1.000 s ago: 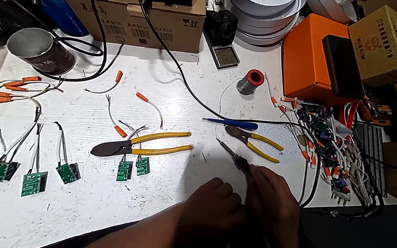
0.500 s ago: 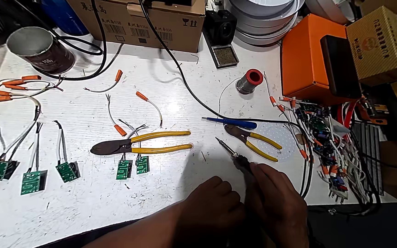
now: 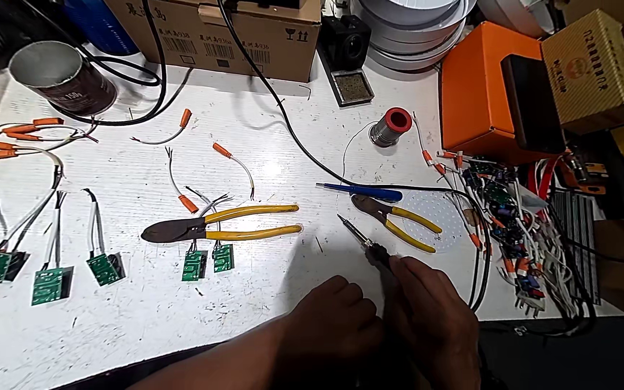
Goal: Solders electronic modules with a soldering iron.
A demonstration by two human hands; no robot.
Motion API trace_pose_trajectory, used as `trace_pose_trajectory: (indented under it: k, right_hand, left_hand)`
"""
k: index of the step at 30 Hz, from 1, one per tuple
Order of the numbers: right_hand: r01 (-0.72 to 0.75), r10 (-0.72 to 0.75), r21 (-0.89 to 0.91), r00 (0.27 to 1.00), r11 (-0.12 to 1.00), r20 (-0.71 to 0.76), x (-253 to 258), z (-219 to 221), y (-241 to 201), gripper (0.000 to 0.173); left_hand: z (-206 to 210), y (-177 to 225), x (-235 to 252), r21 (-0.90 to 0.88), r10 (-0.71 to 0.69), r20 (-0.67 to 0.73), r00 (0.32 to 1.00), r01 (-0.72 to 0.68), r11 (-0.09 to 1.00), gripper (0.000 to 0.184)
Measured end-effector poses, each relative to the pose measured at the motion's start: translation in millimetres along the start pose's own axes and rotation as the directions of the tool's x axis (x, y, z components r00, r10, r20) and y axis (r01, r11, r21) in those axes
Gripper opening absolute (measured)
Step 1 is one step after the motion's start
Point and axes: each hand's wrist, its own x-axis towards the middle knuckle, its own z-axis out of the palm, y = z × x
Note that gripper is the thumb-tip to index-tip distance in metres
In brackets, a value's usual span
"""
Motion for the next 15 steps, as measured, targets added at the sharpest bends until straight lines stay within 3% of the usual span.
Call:
trace_pose_trajectory:
  k: [15]
  right_hand:
    - [0.04, -0.04, 0.045, 0.999, 0.998, -0.02, -1.0, 0.6, -0.8, 0.027]
  left_hand:
    - [-0.1, -0.1, 0.2, 0.002, -0.007, 0.009, 1.0, 0.007, 1.0, 0.021]
